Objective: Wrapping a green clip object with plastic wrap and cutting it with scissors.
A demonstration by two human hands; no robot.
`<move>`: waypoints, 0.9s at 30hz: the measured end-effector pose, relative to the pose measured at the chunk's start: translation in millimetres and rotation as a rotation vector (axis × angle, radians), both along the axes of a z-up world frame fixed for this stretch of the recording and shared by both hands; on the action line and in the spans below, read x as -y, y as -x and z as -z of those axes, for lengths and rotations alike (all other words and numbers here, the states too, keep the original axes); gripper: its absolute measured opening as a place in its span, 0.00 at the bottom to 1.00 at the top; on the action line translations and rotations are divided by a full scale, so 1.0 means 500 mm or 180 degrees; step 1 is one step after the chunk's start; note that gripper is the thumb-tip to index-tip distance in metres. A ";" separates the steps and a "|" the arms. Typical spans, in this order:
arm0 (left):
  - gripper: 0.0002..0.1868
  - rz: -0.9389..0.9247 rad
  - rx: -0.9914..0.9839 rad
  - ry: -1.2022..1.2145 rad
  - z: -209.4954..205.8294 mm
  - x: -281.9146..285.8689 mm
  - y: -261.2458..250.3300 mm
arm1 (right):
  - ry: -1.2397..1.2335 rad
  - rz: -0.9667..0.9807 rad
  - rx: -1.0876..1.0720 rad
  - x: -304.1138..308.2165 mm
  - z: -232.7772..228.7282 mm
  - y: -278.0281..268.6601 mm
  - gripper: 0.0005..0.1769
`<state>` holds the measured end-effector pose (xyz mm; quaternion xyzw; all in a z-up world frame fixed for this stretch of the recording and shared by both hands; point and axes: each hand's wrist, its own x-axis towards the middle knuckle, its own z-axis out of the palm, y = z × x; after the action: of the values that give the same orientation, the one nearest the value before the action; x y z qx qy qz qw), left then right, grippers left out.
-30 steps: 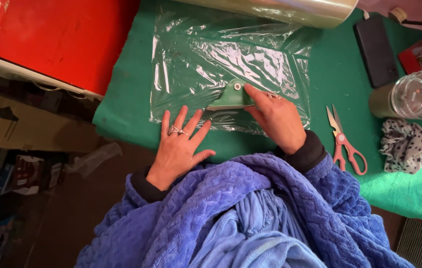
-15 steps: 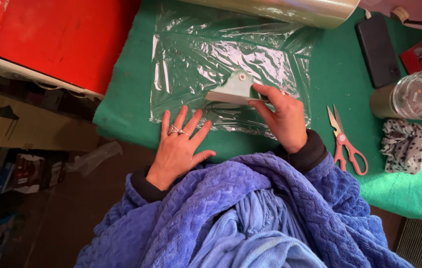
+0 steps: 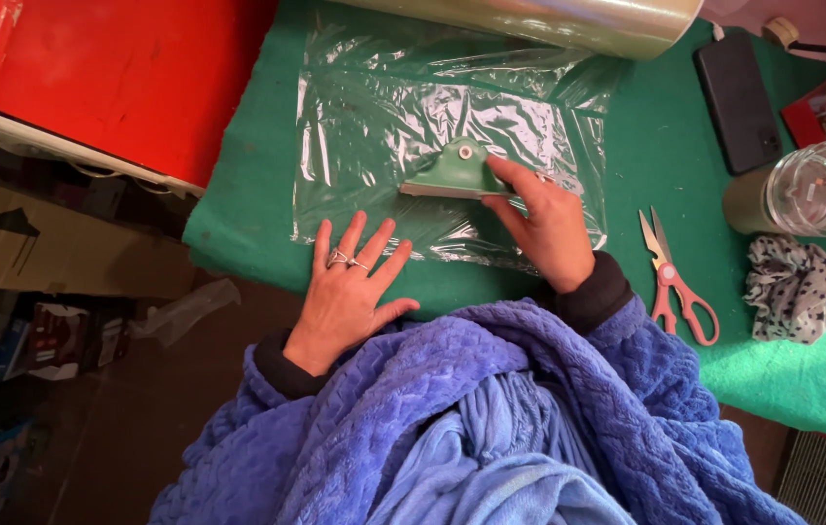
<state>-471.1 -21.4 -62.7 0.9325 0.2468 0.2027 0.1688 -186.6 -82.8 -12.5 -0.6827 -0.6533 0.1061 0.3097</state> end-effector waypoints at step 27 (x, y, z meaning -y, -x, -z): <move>0.58 -0.0681 -0.0438 -0.0134 0.010 -0.143 -0.096 | 0.0910 0.0115 0.1099 0.029 0.098 -0.104 0.59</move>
<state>-423.4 50.0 -67.6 0.9158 0.3517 0.1602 0.1092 -134.7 -97.2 -61.4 -0.7393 -0.6626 0.0737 0.0953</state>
